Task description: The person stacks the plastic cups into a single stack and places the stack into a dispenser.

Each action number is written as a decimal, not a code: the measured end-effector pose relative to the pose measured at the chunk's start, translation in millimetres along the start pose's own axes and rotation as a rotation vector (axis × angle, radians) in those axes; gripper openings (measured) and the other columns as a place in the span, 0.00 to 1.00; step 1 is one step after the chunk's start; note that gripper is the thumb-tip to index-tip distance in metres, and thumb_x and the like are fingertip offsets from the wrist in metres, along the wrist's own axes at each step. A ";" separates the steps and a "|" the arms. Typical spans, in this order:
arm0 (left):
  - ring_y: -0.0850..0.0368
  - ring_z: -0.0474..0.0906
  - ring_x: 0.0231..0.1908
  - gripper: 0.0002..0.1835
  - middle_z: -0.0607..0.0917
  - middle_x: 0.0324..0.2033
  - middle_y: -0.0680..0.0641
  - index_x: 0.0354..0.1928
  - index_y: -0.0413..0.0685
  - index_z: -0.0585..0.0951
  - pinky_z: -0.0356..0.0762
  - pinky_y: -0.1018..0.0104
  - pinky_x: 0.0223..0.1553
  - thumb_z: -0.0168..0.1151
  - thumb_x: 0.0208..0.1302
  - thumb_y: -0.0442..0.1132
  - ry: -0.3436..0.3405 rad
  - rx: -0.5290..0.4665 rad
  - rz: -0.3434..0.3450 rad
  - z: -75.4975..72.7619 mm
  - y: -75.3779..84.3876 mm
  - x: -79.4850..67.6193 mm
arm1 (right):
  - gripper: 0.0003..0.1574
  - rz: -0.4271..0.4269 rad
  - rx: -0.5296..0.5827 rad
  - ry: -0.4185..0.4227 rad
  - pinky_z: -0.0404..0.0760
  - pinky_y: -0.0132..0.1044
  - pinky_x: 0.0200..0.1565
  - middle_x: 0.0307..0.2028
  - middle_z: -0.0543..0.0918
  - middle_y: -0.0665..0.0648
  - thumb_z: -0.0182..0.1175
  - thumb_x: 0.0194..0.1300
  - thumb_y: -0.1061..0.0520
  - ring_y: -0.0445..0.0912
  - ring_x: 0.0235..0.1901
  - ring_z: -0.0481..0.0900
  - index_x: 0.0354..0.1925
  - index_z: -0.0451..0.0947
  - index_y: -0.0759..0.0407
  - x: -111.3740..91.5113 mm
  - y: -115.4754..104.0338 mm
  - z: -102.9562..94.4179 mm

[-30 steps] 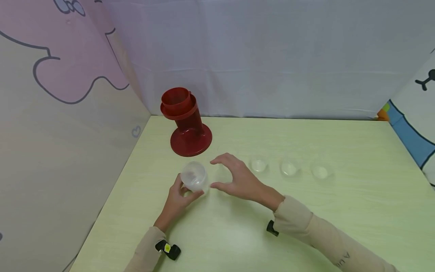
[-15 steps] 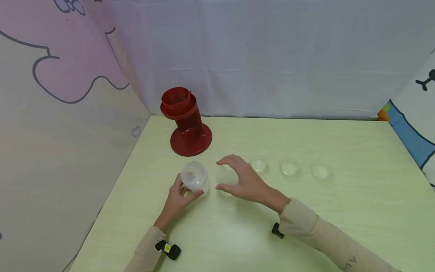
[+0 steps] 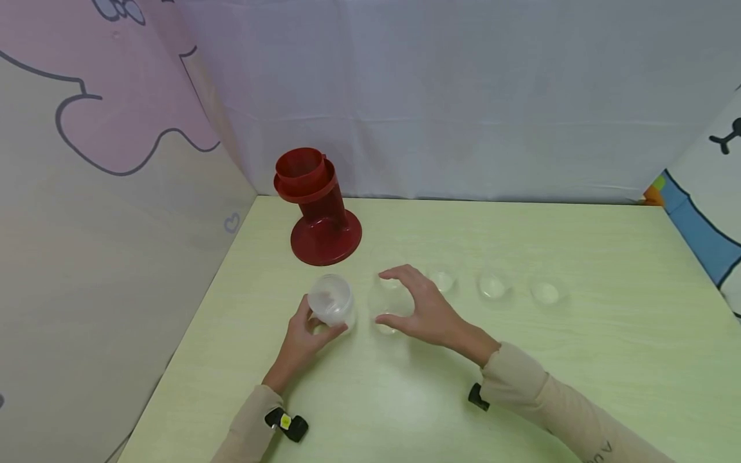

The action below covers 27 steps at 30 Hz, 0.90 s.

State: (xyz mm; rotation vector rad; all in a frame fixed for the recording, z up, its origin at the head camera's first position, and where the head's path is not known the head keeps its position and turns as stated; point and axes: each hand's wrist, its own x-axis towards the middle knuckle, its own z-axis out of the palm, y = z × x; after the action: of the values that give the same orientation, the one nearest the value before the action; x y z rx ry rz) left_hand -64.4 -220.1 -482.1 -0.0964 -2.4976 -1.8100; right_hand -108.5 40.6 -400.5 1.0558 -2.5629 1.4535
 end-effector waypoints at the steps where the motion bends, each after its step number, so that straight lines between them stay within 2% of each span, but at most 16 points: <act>1: 0.56 0.67 0.58 0.40 0.72 0.58 0.53 0.63 0.55 0.63 0.69 0.55 0.59 0.75 0.49 0.41 -0.001 0.001 -0.002 0.0 0.3 0.0 | 0.40 0.002 0.003 0.003 0.70 0.45 0.58 0.55 0.74 0.51 0.74 0.49 0.49 0.44 0.56 0.70 0.59 0.70 0.56 -0.6 1.0 0.2; 10: 0.55 0.68 0.57 0.40 0.72 0.57 0.51 0.62 0.52 0.64 0.71 0.57 0.58 0.76 0.48 0.39 0.002 -0.004 0.004 0.5 -0.2 0.3 | 0.45 0.056 0.010 0.000 0.70 0.46 0.59 0.57 0.72 0.48 0.74 0.48 0.46 0.46 0.58 0.69 0.61 0.68 0.54 -5.1 8.1 2.6; 14: 0.56 0.68 0.57 0.40 0.72 0.57 0.52 0.63 0.54 0.64 0.71 0.59 0.58 0.75 0.48 0.40 -0.001 -0.008 0.001 0.1 -0.2 0.5 | 0.47 0.098 0.020 -0.008 0.71 0.47 0.58 0.58 0.72 0.51 0.75 0.47 0.46 0.46 0.57 0.68 0.62 0.66 0.54 -7.0 10.3 3.6; 20: 0.56 0.68 0.57 0.40 0.72 0.57 0.52 0.62 0.54 0.64 0.71 0.58 0.58 0.75 0.48 0.39 0.000 -0.016 0.013 -0.1 -0.9 0.7 | 0.49 0.133 0.047 -0.008 0.72 0.51 0.55 0.57 0.72 0.50 0.76 0.45 0.47 0.46 0.56 0.69 0.62 0.65 0.54 -9.1 13.9 7.1; 27: 0.57 0.68 0.57 0.40 0.72 0.57 0.53 0.63 0.55 0.64 0.71 0.57 0.58 0.75 0.49 0.40 -0.002 -0.010 0.007 -0.5 -2.9 1.2 | 0.52 0.140 0.113 0.015 0.74 0.53 0.53 0.58 0.72 0.53 0.77 0.44 0.52 0.53 0.58 0.70 0.64 0.63 0.57 -11.3 20.1 13.6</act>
State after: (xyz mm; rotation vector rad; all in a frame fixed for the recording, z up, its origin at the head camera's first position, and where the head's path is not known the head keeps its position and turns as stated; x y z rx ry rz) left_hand -65.8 -221.4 -484.7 -0.1080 -2.4861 -1.8211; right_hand -106.8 43.3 -427.1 0.8875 -2.6205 1.6487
